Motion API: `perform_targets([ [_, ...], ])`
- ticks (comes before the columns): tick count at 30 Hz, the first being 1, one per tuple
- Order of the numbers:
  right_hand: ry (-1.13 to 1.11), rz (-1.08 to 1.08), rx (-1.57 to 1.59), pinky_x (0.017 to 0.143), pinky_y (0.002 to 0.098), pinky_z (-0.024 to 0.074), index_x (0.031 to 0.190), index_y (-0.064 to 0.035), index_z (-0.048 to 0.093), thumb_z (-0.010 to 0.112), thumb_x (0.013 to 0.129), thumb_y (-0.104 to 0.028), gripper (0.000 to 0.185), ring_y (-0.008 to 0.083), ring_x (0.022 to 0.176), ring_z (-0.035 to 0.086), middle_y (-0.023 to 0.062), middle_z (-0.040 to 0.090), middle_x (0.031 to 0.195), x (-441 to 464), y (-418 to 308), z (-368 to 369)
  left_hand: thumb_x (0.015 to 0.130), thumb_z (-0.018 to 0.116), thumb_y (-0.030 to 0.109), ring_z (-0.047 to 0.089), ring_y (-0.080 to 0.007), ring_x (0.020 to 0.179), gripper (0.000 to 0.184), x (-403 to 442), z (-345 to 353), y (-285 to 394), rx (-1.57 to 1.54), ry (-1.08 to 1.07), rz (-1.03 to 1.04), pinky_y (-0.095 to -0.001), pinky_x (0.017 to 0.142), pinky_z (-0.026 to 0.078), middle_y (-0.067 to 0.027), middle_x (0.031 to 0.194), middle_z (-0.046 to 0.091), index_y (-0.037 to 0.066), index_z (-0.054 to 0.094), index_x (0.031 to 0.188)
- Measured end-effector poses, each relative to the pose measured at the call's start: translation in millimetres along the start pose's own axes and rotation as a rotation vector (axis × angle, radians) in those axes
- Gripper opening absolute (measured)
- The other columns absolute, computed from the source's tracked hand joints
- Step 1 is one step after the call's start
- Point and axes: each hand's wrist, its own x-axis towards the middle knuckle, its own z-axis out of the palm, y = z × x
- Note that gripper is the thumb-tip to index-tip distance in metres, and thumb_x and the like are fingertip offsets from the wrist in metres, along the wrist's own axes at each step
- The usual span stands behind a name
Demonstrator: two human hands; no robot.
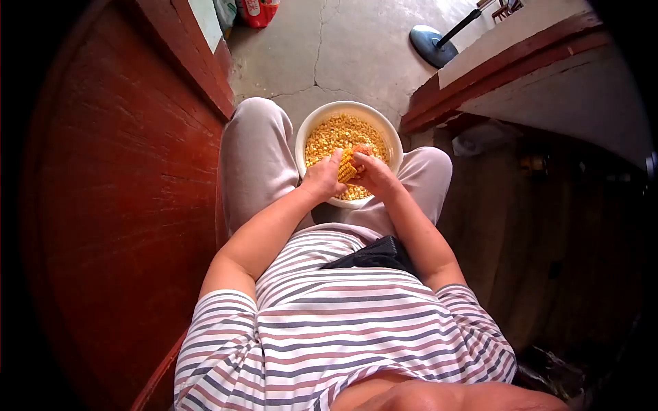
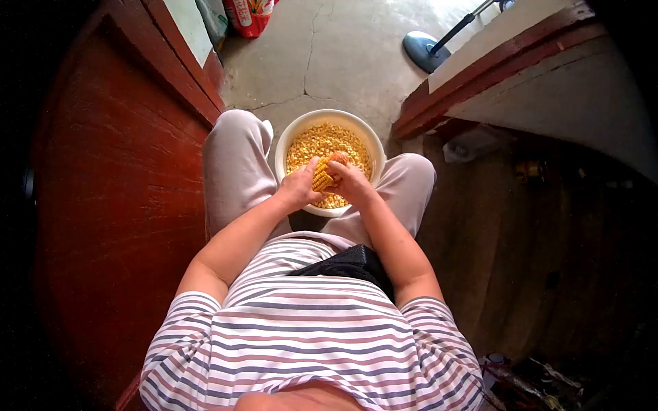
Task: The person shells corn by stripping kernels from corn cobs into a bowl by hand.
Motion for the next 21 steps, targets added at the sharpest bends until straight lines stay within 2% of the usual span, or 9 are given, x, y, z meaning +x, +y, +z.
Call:
perform_targets([
  [2, 0.066, -0.065, -0.141, 0.063, 0.0331, 0.0547, 0.110, -0.0065, 0.049, 0.061, 0.082, -0.021, 0.034, 0.0193, 0.085, 0.061, 0.0080, 0.058, 0.099, 2, 5, 6, 0.064, 0.074, 0.028, 0.054, -0.0328, 0.096, 0.085, -1, 6, 1, 0.180, 0.127, 0.094, -0.0392, 0.082, 0.045, -0.0184, 0.104, 0.052, 0.002, 0.028, 0.132],
  [6, 0.121, -0.117, -0.214, 0.057, 0.0310, 0.0551, 0.102, -0.0027, 0.052, 0.062, 0.082, -0.022, 0.030, 0.0186, 0.073, 0.062, 0.0076, 0.060, 0.089, -1, 5, 26, 0.065, 0.074, 0.025, 0.054, -0.0346, 0.095, 0.086, -4, 2, -1, 0.190, 0.143, 0.105, -0.0401, 0.082, 0.045, -0.0210, 0.104, 0.051, 0.000, 0.026, 0.132],
  [14, 0.119, -0.090, -0.216, 0.060, 0.0343, 0.0565, 0.104, -0.0032, 0.050, 0.059, 0.082, -0.021, 0.030, 0.0206, 0.078, 0.063, 0.0094, 0.059, 0.092, -2, 8, 14, 0.063, 0.074, 0.029, 0.056, -0.0335, 0.095, 0.078, -4, 4, -7, 0.030, 0.127, 0.048, -0.0388, 0.082, 0.045, -0.0207, 0.102, 0.054, -0.002, 0.036, 0.123],
  [17, 0.094, -0.068, -0.154, 0.062, 0.0347, 0.0562, 0.108, -0.0041, 0.048, 0.058, 0.083, -0.021, 0.031, 0.0211, 0.081, 0.062, 0.0098, 0.058, 0.095, -4, 4, 13, 0.062, 0.074, 0.029, 0.055, -0.0327, 0.099, 0.082, -6, -15, 4, -0.096, 0.019, -0.034, -0.0371, 0.085, 0.044, -0.0223, 0.108, 0.054, -0.003, 0.034, 0.126],
  [21, 0.071, -0.029, -0.049, 0.065, 0.0350, 0.0555, 0.111, -0.0057, 0.047, 0.059, 0.083, -0.023, 0.035, 0.0214, 0.086, 0.061, 0.0101, 0.058, 0.098, -6, 1, 17, 0.063, 0.074, 0.029, 0.054, -0.0336, 0.100, 0.084, -7, -15, 3, -0.125, 0.026, -0.037, -0.0373, 0.085, 0.044, -0.0228, 0.108, 0.053, -0.002, 0.031, 0.129],
])
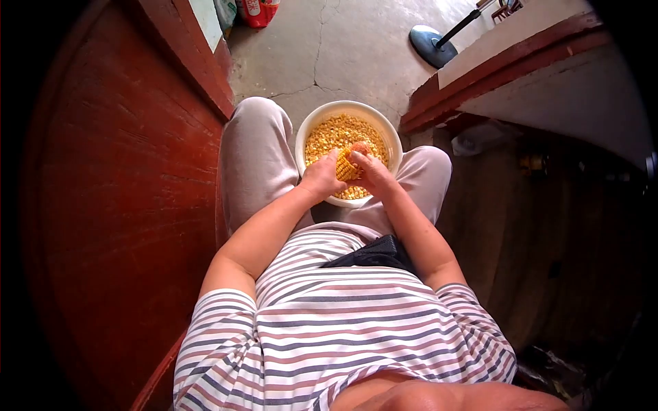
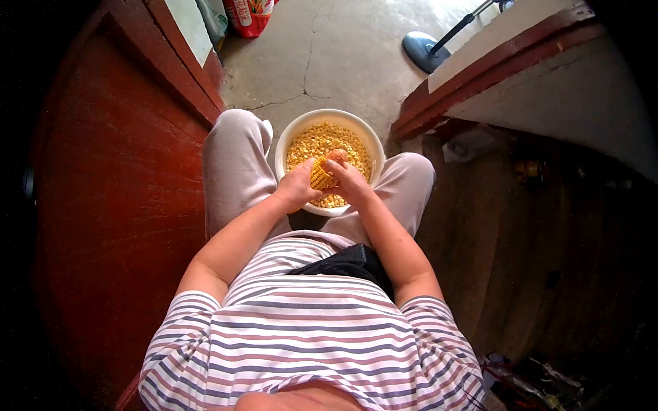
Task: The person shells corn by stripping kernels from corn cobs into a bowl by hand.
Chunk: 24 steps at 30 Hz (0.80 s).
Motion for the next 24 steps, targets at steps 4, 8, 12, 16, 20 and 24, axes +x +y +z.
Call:
perform_targets([
  [4, -0.003, -0.017, -0.200, 0.068, 0.0345, 0.0550, 0.110, -0.0045, 0.047, 0.062, 0.082, -0.025, 0.038, 0.0217, 0.085, 0.061, 0.0100, 0.058, 0.098, 1, 2, 0, 0.064, 0.074, 0.029, 0.054, -0.0349, 0.101, 0.085, -2, 12, -1, 0.158, 0.061, 0.059, -0.0377, 0.085, 0.044, -0.0237, 0.108, 0.053, -0.001, 0.029, 0.130],
  [8, 0.009, -0.032, -0.199, 0.064, 0.0321, 0.0556, 0.107, -0.0036, 0.051, 0.060, 0.083, -0.024, 0.033, 0.0197, 0.084, 0.061, 0.0095, 0.058, 0.097, 1, 2, 0, 0.064, 0.074, 0.028, 0.053, -0.0353, 0.101, 0.086, -1, 8, 1, 0.107, 0.020, 0.021, -0.0376, 0.086, 0.043, -0.0251, 0.107, 0.053, -0.002, 0.029, 0.131],
  [12, 0.051, -0.047, -0.220, 0.061, 0.0318, 0.0561, 0.107, -0.0027, 0.052, 0.059, 0.084, -0.024, 0.031, 0.0194, 0.080, 0.062, 0.0095, 0.059, 0.094, 1, 0, -3, 0.063, 0.071, 0.029, 0.057, -0.0349, 0.095, 0.084, 3, 9, -5, 0.032, 0.002, 0.024, -0.0387, 0.083, 0.045, -0.0249, 0.102, 0.056, -0.002, 0.030, 0.129],
  [16, 0.032, -0.075, -0.279, 0.060, 0.0318, 0.0565, 0.106, -0.0014, 0.051, 0.059, 0.085, -0.025, 0.033, 0.0197, 0.077, 0.063, 0.0097, 0.059, 0.092, 3, -1, -10, 0.061, 0.071, 0.030, 0.057, -0.0345, 0.094, 0.083, 7, 11, -12, -0.092, -0.002, 0.044, -0.0380, 0.083, 0.045, -0.0254, 0.102, 0.057, -0.003, 0.032, 0.128],
  [20, -0.008, -0.083, -0.156, 0.064, 0.0333, 0.0562, 0.110, -0.0025, 0.050, 0.057, 0.086, -0.026, 0.035, 0.0201, 0.081, 0.062, 0.0109, 0.059, 0.097, 6, 2, -17, 0.061, 0.071, 0.029, 0.055, -0.0339, 0.099, 0.084, 6, 5, -7, -0.094, 0.005, 0.054, -0.0372, 0.085, 0.044, -0.0251, 0.107, 0.054, -0.001, 0.032, 0.128],
  [24, 0.022, -0.053, 0.002, 0.065, 0.0345, 0.0557, 0.111, -0.0025, 0.049, 0.059, 0.085, -0.025, 0.036, 0.0212, 0.082, 0.062, 0.0109, 0.059, 0.098, -1, -3, 1, 0.060, 0.074, 0.026, 0.050, -0.0353, 0.105, 0.091, 4, 13, -5, 0.029, 0.050, 0.078, -0.0364, 0.090, 0.041, -0.0255, 0.113, 0.049, -0.002, 0.026, 0.132],
])
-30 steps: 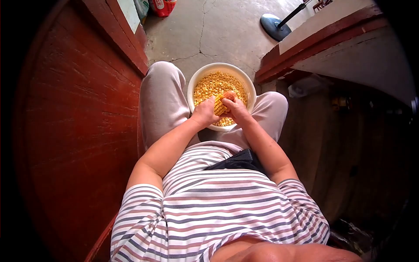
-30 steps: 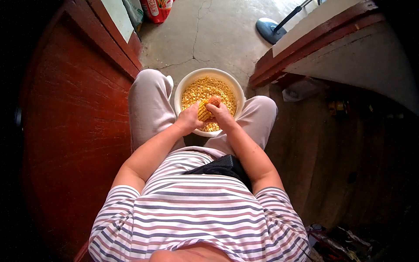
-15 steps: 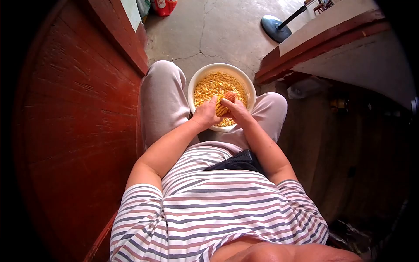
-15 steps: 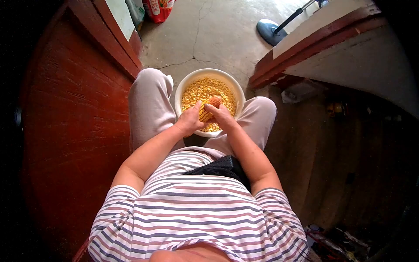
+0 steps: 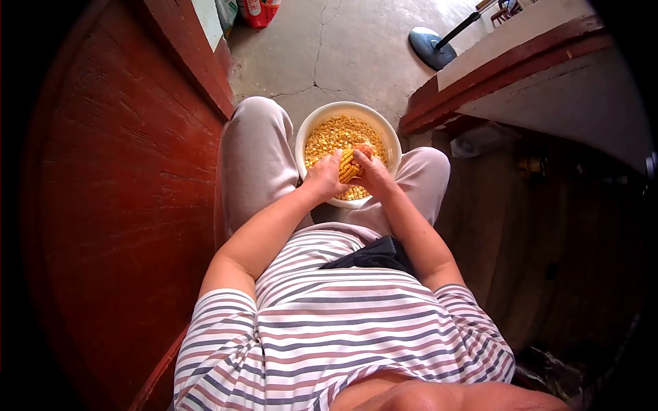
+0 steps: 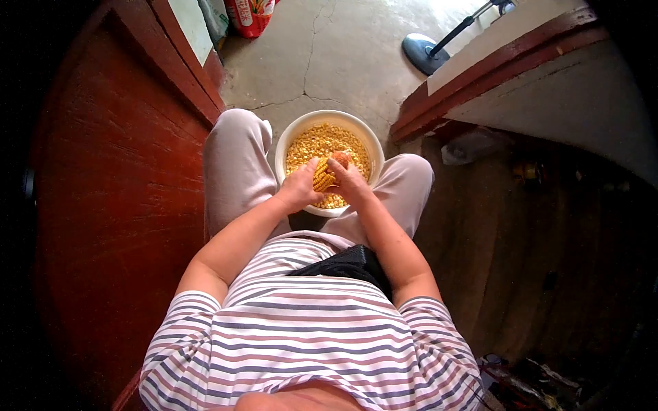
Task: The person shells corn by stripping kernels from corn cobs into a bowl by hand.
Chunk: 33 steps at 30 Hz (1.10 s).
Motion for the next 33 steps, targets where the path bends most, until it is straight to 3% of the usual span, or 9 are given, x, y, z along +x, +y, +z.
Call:
perform_targets([
  [4, 0.107, 0.010, -0.149, 0.065, 0.0356, 0.0556, 0.112, -0.0038, 0.047, 0.064, 0.081, -0.024, 0.040, 0.0217, 0.082, 0.062, 0.0107, 0.059, 0.097, 10, 10, -1, 0.062, 0.074, 0.025, 0.049, -0.0363, 0.104, 0.093, -3, 7, 1, 0.159, 0.008, 0.009, -0.0404, 0.090, 0.040, -0.0228, 0.112, 0.046, 0.001, 0.023, 0.134],
  [9, 0.018, -0.058, -0.221, 0.066, 0.0351, 0.0555, 0.111, -0.0039, 0.048, 0.060, 0.083, -0.020, 0.034, 0.0214, 0.081, 0.062, 0.0112, 0.057, 0.099, 7, 7, -6, 0.062, 0.073, 0.027, 0.049, -0.0366, 0.107, 0.091, 1, -1, -3, -0.062, -0.084, -0.067, -0.0380, 0.091, 0.039, -0.0259, 0.115, 0.048, -0.002, 0.025, 0.133],
  [13, -0.007, -0.020, -0.160, 0.067, 0.0356, 0.0553, 0.111, -0.0047, 0.048, 0.057, 0.084, -0.021, 0.032, 0.0212, 0.082, 0.062, 0.0104, 0.057, 0.099, 3, 1, -8, 0.062, 0.072, 0.028, 0.049, -0.0364, 0.108, 0.090, 3, 1, -7, -0.048, -0.014, 0.004, -0.0367, 0.092, 0.039, -0.0268, 0.115, 0.048, -0.003, 0.026, 0.132],
  [16, -0.051, 0.026, -0.029, 0.066, 0.0360, 0.0551, 0.111, -0.0054, 0.048, 0.055, 0.086, -0.024, 0.033, 0.0212, 0.084, 0.061, 0.0095, 0.057, 0.098, 3, -1, -10, 0.063, 0.072, 0.028, 0.049, -0.0362, 0.108, 0.089, 4, -2, -5, -0.057, -0.056, -0.067, -0.0366, 0.093, 0.039, -0.0266, 0.117, 0.047, -0.002, 0.025, 0.133],
  [19, 0.034, 0.041, -0.022, 0.065, 0.0370, 0.0551, 0.110, -0.0059, 0.049, 0.055, 0.086, -0.029, 0.034, 0.0214, 0.083, 0.061, 0.0088, 0.057, 0.097, 5, 2, -8, 0.064, 0.071, 0.029, 0.051, -0.0369, 0.105, 0.089, 0, 0, -1, 0.016, -0.042, -0.023, -0.0371, 0.091, 0.041, -0.0255, 0.116, 0.047, -0.002, 0.024, 0.133],
  [21, 0.144, 0.001, -0.218, 0.062, 0.0357, 0.0554, 0.108, -0.0063, 0.050, 0.056, 0.085, -0.033, 0.035, 0.0200, 0.080, 0.062, 0.0082, 0.057, 0.096, 4, 3, -2, 0.065, 0.071, 0.029, 0.052, -0.0369, 0.103, 0.089, -3, 0, 7, 0.123, -0.063, -0.027, -0.0375, 0.089, 0.042, -0.0252, 0.114, 0.048, -0.001, 0.023, 0.134],
  [28, 0.103, -0.072, -0.239, 0.056, 0.0316, 0.0556, 0.108, -0.0064, 0.050, 0.057, 0.084, -0.030, 0.034, 0.0177, 0.076, 0.062, 0.0073, 0.057, 0.094, 10, 5, -7, 0.065, 0.072, 0.029, 0.051, -0.0364, 0.103, 0.090, 2, 3, -2, 0.028, -0.061, -0.041, -0.0381, 0.088, 0.042, -0.0254, 0.112, 0.048, -0.001, 0.023, 0.134],
  [31, 0.067, -0.075, -0.339, 0.061, 0.0333, 0.0558, 0.110, -0.0058, 0.049, 0.056, 0.085, -0.027, 0.033, 0.0192, 0.079, 0.062, 0.0078, 0.057, 0.095, 7, 1, -10, 0.065, 0.072, 0.032, 0.053, -0.0369, 0.100, 0.089, 6, 8, -10, -0.050, 0.023, 0.039, -0.0399, 0.087, 0.043, -0.0239, 0.109, 0.049, 0.002, 0.024, 0.134],
  [33, -0.024, -0.009, -0.100, 0.067, 0.0347, 0.0552, 0.112, -0.0055, 0.047, 0.057, 0.085, -0.026, 0.035, 0.0201, 0.083, 0.061, 0.0083, 0.057, 0.097, 2, -3, -6, 0.064, 0.072, 0.028, 0.050, -0.0349, 0.105, 0.089, 3, 1, -2, -0.014, -0.018, -0.034, -0.0387, 0.089, 0.041, -0.0237, 0.115, 0.048, 0.001, 0.024, 0.134],
])
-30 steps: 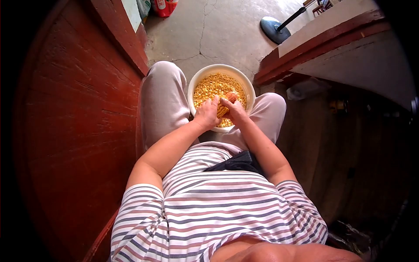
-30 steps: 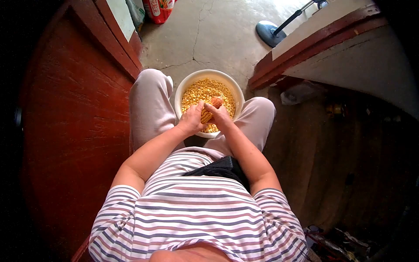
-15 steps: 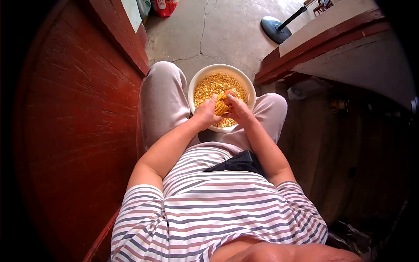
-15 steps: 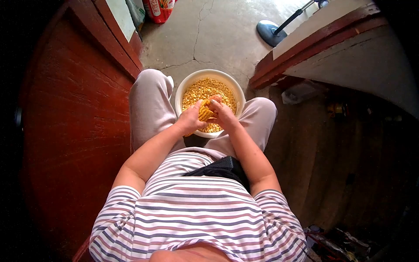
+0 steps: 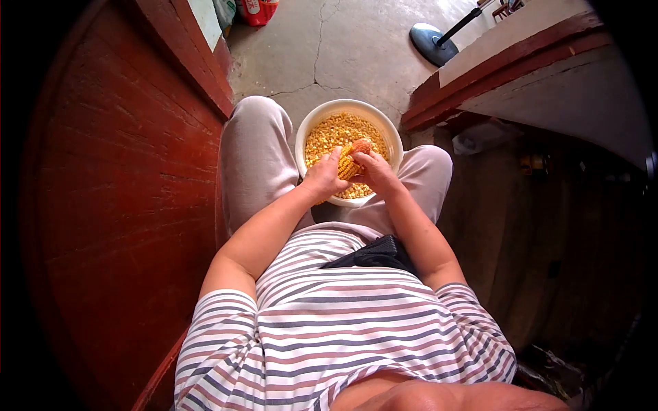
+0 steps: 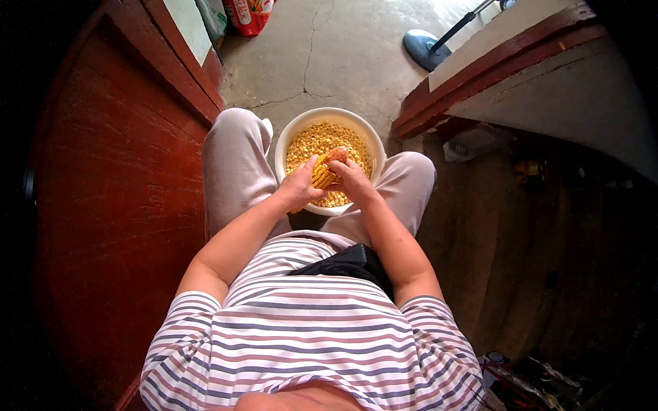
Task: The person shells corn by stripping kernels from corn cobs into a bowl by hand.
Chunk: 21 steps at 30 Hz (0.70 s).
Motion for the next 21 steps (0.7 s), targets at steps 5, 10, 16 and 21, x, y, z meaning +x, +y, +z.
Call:
perform_targets([
  [5, -0.038, 0.007, 0.025, 0.071, 0.0354, 0.0544, 0.113, -0.0051, 0.046, 0.060, 0.084, -0.025, 0.038, 0.0209, 0.088, 0.060, 0.0090, 0.056, 0.100, -7, -2, 8, 0.065, 0.072, 0.028, 0.053, -0.0343, 0.101, 0.088, -4, -3, 5, 0.156, 0.003, 0.019, -0.0396, 0.086, 0.044, -0.0224, 0.112, 0.047, 0.003, 0.024, 0.134],
  [10, -0.008, -0.041, -0.097, 0.070, 0.0348, 0.0548, 0.112, -0.0044, 0.047, 0.060, 0.084, -0.024, 0.037, 0.0203, 0.087, 0.061, 0.0084, 0.057, 0.100, 5, 11, -1, 0.065, 0.071, 0.030, 0.056, -0.0335, 0.095, 0.087, -4, 0, 6, 0.226, 0.051, 0.056, -0.0407, 0.082, 0.046, -0.0209, 0.108, 0.048, 0.004, 0.025, 0.134],
  [16, 0.014, -0.027, -0.087, 0.066, 0.0345, 0.0556, 0.111, -0.0035, 0.050, 0.059, 0.084, -0.021, 0.033, 0.0200, 0.084, 0.061, 0.0088, 0.058, 0.098, 6, 9, -5, 0.064, 0.072, 0.027, 0.052, -0.0357, 0.101, 0.088, -3, -4, 6, 0.102, -0.002, -0.010, -0.0387, 0.085, 0.044, -0.0226, 0.114, 0.046, 0.002, 0.026, 0.133],
  [21, 0.022, -0.043, -0.059, 0.066, 0.0351, 0.0556, 0.112, -0.0042, 0.049, 0.057, 0.085, -0.019, 0.032, 0.0206, 0.084, 0.062, 0.0091, 0.058, 0.098, 6, 9, -9, 0.061, 0.072, 0.030, 0.052, -0.0335, 0.105, 0.088, 6, -6, 0, -0.102, -0.096, -0.090, -0.0363, 0.088, 0.042, -0.0241, 0.114, 0.051, 0.001, 0.029, 0.132],
])
